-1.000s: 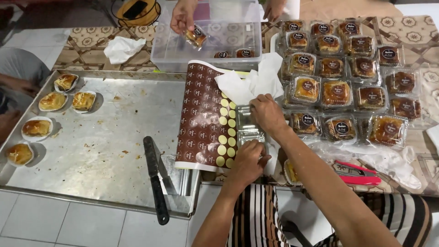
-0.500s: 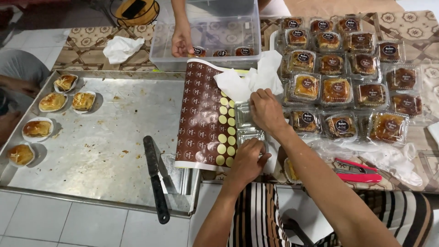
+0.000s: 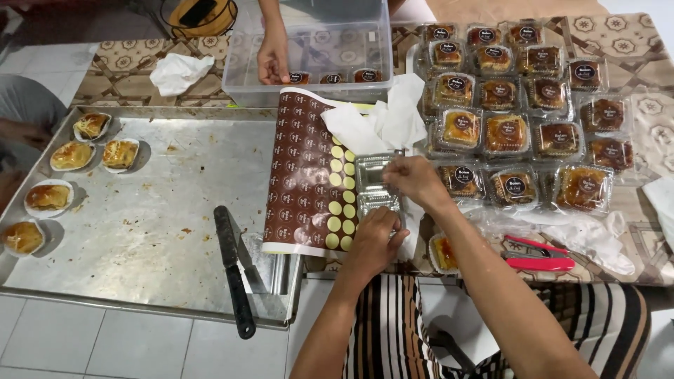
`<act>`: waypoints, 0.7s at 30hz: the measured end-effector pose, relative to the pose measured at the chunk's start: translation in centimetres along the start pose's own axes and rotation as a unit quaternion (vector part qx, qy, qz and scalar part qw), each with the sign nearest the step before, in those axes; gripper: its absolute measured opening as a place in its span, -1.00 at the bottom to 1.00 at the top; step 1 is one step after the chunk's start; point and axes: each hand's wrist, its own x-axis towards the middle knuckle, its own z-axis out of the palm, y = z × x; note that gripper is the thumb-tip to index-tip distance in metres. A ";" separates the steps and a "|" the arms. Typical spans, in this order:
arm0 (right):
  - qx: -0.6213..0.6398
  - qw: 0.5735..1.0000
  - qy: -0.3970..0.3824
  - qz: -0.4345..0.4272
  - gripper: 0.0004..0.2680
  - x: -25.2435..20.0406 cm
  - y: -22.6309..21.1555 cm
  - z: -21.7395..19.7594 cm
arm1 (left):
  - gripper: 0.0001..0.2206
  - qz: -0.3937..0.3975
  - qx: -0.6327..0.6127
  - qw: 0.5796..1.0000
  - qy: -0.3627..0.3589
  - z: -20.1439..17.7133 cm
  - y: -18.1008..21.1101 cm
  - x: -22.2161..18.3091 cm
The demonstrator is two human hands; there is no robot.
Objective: Packaging baked bread into plastic containers and sealing them with a stapler
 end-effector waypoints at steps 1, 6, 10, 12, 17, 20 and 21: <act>-0.036 0.999 0.000 0.009 -0.83 -0.4 -0.3 0.2 | -0.77 0.002 0.003 1.000 0.002 0.1 -0.1 0.0; -0.112 0.993 0.001 0.024 -0.85 0.0 -0.2 0.2 | -0.62 0.006 0.021 1.000 -0.003 0.8 -0.9 -0.4; 0.060 0.998 -0.002 0.013 -0.86 -0.9 -0.1 -0.3 | -0.67 0.032 0.070 0.997 0.027 1.1 -0.8 -0.5; 0.107 0.994 0.010 0.011 -0.86 -1.5 -0.3 -0.8 | -0.65 0.042 0.084 0.995 0.033 1.1 -0.5 -0.4; 0.169 0.984 -0.022 -0.045 -0.85 -2.5 -0.1 -1.7 | -0.72 0.035 -0.010 0.998 0.044 0.0 0.8 -0.3; 0.162 0.983 -0.022 -0.080 -0.89 -2.5 0.2 -1.5 | -0.87 0.025 0.035 0.964 0.261 1.6 -0.7 -0.9; 0.163 0.983 -0.020 -0.079 -0.89 -2.2 0.6 -1.6 | -0.87 0.026 0.033 0.965 0.259 0.5 0.3 -0.3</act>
